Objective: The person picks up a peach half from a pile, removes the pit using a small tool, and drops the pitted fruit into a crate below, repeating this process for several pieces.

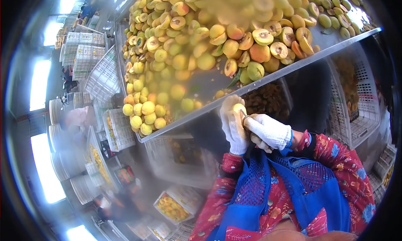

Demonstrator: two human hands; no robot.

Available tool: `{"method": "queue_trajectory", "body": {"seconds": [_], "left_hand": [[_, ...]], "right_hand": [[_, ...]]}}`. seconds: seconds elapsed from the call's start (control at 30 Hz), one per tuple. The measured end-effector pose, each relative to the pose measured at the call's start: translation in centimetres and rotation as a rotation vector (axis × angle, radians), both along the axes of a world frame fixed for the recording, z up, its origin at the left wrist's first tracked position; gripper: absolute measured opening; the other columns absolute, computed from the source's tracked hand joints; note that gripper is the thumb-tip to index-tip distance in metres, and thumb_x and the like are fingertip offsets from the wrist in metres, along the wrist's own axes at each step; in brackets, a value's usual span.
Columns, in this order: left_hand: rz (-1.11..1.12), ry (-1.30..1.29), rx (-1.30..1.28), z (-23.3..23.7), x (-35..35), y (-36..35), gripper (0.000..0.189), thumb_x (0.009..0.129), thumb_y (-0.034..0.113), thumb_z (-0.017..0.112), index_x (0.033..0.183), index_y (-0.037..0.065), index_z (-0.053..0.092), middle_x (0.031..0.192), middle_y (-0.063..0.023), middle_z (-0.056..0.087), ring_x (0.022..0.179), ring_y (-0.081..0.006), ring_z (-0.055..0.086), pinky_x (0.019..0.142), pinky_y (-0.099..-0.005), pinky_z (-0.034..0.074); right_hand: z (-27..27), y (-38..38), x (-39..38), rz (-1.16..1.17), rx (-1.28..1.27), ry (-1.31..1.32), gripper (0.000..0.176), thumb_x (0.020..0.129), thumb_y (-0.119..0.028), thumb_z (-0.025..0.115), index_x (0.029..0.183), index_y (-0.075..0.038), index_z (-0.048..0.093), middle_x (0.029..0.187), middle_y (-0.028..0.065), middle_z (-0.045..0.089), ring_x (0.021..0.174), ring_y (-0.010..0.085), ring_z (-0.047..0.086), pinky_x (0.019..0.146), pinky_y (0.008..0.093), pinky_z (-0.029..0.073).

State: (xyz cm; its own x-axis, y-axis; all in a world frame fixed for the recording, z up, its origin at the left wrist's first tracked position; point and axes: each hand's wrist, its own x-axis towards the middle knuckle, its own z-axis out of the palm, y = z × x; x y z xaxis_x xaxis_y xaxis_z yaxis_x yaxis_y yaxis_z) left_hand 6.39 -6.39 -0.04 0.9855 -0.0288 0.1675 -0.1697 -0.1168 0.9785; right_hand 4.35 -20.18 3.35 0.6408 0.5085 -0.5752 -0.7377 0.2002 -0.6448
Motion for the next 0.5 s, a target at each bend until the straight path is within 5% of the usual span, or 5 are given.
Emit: {"method": "queue_trajectory", "body": {"seconds": [0.13, 0.17, 0.3, 0.33, 0.5], "left_hand": [[0.037, 0.75, -0.673, 0.2, 1.6, 1.3, 0.042, 0.106, 0.033, 0.05, 0.129, -0.003, 0.055, 0.127, -0.0157, 0.059, 0.112, -0.0259, 0.061, 0.096, -0.0409, 0.053], [0.008, 0.769, -0.63, 0.2, 1.9, 1.5, 0.035, 0.105, 0.031, 0.053, 0.117, -0.002, 0.06, 0.113, -0.0137, 0.064, 0.097, -0.0247, 0.065, 0.086, -0.0385, 0.057], [0.0, 0.573, -0.204, 0.5, 1.0, 0.6, 0.033, 0.105, 0.03, 0.054, 0.104, -0.001, 0.063, 0.095, -0.0105, 0.066, 0.077, -0.0209, 0.068, 0.074, -0.0353, 0.059], [0.014, 0.492, -0.163, 0.3, 0.5, 0.2, 0.036, 0.105, 0.033, 0.055, 0.106, -0.001, 0.062, 0.098, -0.0118, 0.066, 0.083, -0.0215, 0.069, 0.078, -0.0364, 0.06], [-0.258, 0.408, -0.5, -0.6, 0.4, 0.1, 0.04, 0.107, 0.037, 0.051, 0.114, -0.001, 0.061, 0.105, -0.013, 0.067, 0.091, -0.0216, 0.07, 0.082, -0.0351, 0.059]], "right_hand": [[-1.1, 0.2, 0.1, 0.075, -0.268, -0.056, 0.051, 0.105, -0.054, 0.042, 0.103, -0.004, 0.057, 0.057, 0.0032, 0.051, 0.039, 0.0146, 0.049, 0.037, 0.0312, 0.043], [-0.7, 0.8, 0.1, 0.025, -0.373, -0.171, 0.052, 0.105, -0.053, 0.043, 0.095, -0.004, 0.058, 0.054, 0.0038, 0.05, 0.039, 0.0154, 0.05, 0.037, 0.0314, 0.043], [-1.5, 0.9, -0.4, 0.028, -0.132, 0.078, 0.05, 0.104, -0.054, 0.046, 0.085, -0.009, 0.055, 0.058, 0.0012, 0.05, 0.041, 0.0129, 0.05, 0.035, 0.0275, 0.039], [-1.8, 0.5, -0.5, 0.021, 0.005, 0.117, 0.048, 0.104, -0.053, 0.048, 0.085, -0.01, 0.055, 0.059, 0.0004, 0.05, 0.041, 0.0117, 0.049, 0.035, 0.0262, 0.038], [-2.6, -1.7, -0.4, -0.06, 0.56, 0.386, 0.035, 0.105, -0.045, 0.055, 0.086, -0.015, 0.055, 0.062, -0.0032, 0.05, 0.043, 0.0068, 0.046, 0.036, 0.0196, 0.035]]}}
